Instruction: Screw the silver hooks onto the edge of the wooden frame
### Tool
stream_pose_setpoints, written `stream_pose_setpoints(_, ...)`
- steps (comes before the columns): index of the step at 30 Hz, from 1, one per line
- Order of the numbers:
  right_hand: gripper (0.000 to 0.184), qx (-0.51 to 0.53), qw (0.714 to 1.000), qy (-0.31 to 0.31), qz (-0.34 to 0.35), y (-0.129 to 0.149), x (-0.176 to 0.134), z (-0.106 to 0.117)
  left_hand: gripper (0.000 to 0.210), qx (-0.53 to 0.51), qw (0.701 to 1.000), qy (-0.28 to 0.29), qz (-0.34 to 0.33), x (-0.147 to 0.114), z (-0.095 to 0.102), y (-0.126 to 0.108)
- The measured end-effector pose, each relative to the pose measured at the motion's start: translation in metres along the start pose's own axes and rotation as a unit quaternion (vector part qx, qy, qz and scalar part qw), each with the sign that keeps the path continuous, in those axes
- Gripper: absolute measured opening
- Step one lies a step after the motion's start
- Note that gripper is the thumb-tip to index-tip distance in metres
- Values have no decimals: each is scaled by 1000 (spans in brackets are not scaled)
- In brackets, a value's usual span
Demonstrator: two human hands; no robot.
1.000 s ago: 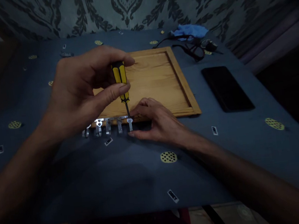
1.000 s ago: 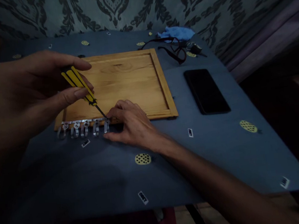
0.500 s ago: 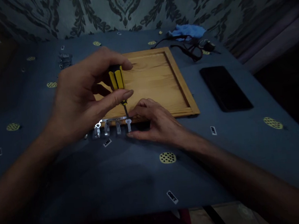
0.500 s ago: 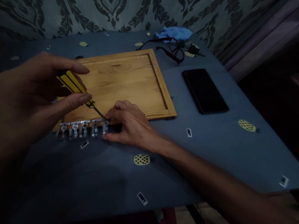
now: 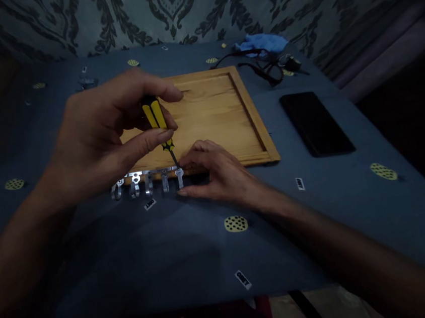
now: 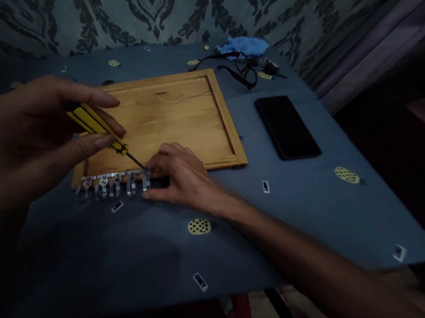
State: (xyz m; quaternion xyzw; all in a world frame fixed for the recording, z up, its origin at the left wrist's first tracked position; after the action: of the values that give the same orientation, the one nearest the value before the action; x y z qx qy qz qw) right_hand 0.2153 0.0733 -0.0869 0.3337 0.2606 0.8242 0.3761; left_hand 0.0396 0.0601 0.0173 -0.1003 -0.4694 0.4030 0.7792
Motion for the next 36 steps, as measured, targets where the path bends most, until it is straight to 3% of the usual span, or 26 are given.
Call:
stream_pose_setpoints(2, 42, 1, 1000, 2, 0, 0, 0, 0, 29, -14, 1000, 1, 7, 1, 3, -2)
stream_pose_setpoints(7, 44, 3, 1000, 8, 3, 0, 0, -1, 29, 5, 995, -8, 103, 2, 12, 1)
stream_pose_setpoints(13, 40, 3, 1000, 3, -1, 1, 1, 0, 27, -22, 1000, -15, 0, 1, 6, -1)
stream_pose_setpoints(32, 41, -5, 1000, 8, -1, 2, 2, 0, 29, 21, 1000, 13, -13, -3, 1, -5)
stream_pose_setpoints(36, 39, -2, 1000, 3, -1, 3, 1, 0, 25, 47, 999, -11, -24, -4, -1, -8)
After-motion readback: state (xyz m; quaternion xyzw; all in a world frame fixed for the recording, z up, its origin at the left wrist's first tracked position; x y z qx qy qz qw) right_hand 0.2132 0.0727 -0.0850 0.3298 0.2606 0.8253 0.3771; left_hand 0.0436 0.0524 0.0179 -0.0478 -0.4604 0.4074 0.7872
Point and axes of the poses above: each hand's wrist, its own x-axis towards the middle knuckle, its own z-axis out of the back of the hand, y = z × x, the point moved 4 cm from there along x, towards the middle knuckle, and after that the axes turned 12 degrees about -y, right-handed, at the moved point
